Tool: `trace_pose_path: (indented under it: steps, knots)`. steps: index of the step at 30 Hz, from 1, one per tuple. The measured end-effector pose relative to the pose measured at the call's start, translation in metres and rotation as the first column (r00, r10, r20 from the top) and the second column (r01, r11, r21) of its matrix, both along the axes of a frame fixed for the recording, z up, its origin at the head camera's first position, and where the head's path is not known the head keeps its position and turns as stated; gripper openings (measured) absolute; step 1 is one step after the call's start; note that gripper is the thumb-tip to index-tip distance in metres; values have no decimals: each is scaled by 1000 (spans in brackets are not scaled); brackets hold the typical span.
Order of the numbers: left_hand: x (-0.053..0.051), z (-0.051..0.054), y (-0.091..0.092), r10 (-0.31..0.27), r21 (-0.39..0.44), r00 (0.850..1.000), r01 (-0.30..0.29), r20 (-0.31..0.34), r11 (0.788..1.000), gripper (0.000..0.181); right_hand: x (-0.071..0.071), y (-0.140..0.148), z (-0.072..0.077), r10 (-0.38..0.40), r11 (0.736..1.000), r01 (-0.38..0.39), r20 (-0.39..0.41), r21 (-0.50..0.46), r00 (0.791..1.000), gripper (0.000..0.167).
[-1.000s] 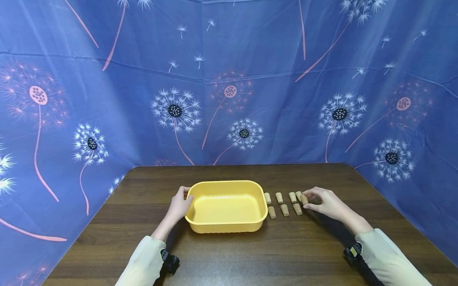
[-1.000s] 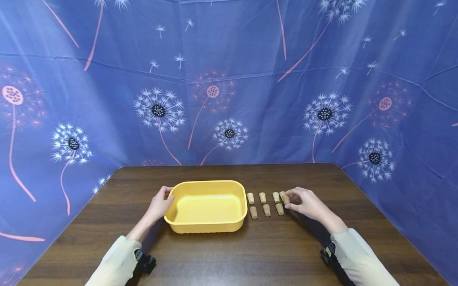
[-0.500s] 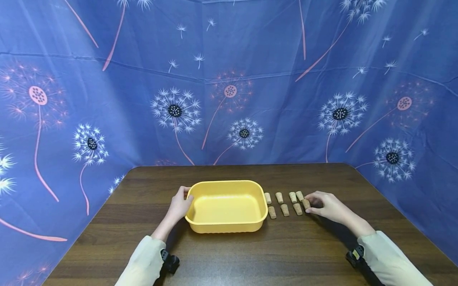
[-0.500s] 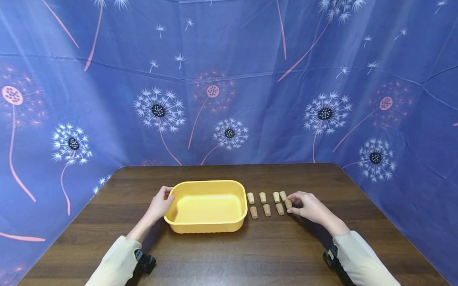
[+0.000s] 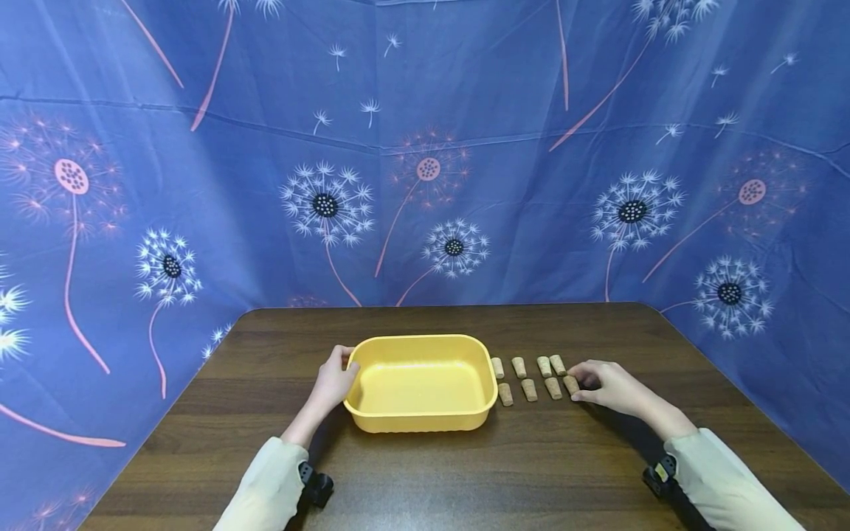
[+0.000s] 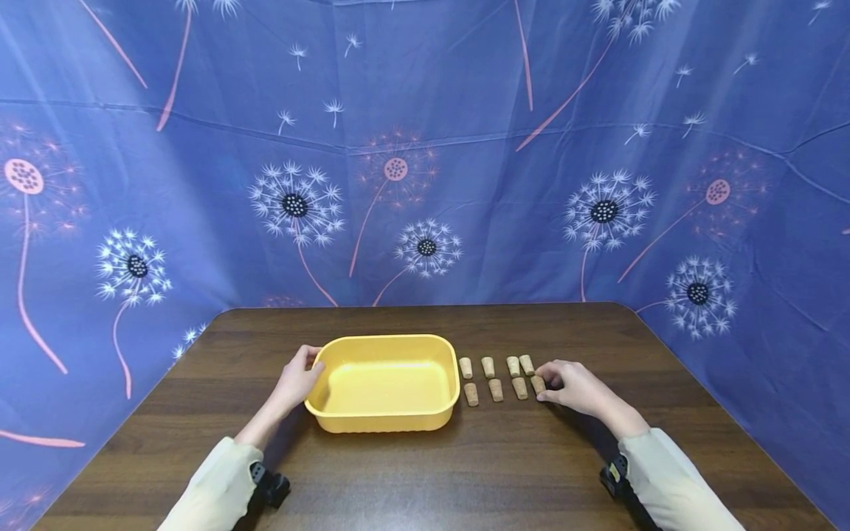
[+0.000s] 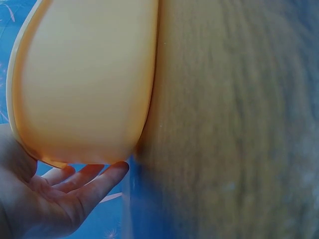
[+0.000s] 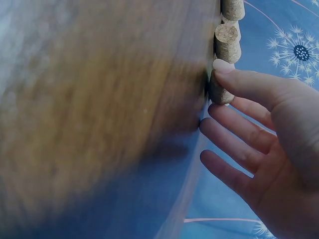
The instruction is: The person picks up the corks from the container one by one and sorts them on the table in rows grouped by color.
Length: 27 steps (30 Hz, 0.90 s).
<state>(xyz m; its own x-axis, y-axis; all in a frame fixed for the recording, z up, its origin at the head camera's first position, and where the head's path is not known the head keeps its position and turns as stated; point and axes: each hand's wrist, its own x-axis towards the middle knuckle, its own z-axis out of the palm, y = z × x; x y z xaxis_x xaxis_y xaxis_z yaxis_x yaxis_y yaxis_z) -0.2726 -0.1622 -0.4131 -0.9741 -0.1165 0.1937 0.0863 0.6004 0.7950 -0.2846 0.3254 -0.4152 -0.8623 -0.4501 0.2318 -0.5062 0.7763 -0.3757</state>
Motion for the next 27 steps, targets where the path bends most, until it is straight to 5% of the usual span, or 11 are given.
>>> trace_pose_path:
  steps: [27]
  knots:
    - [-1,-2,0,-1,-9,1000,1,-13,1000,26,0,1,0,46,999,-46,-3,-15,999,42]
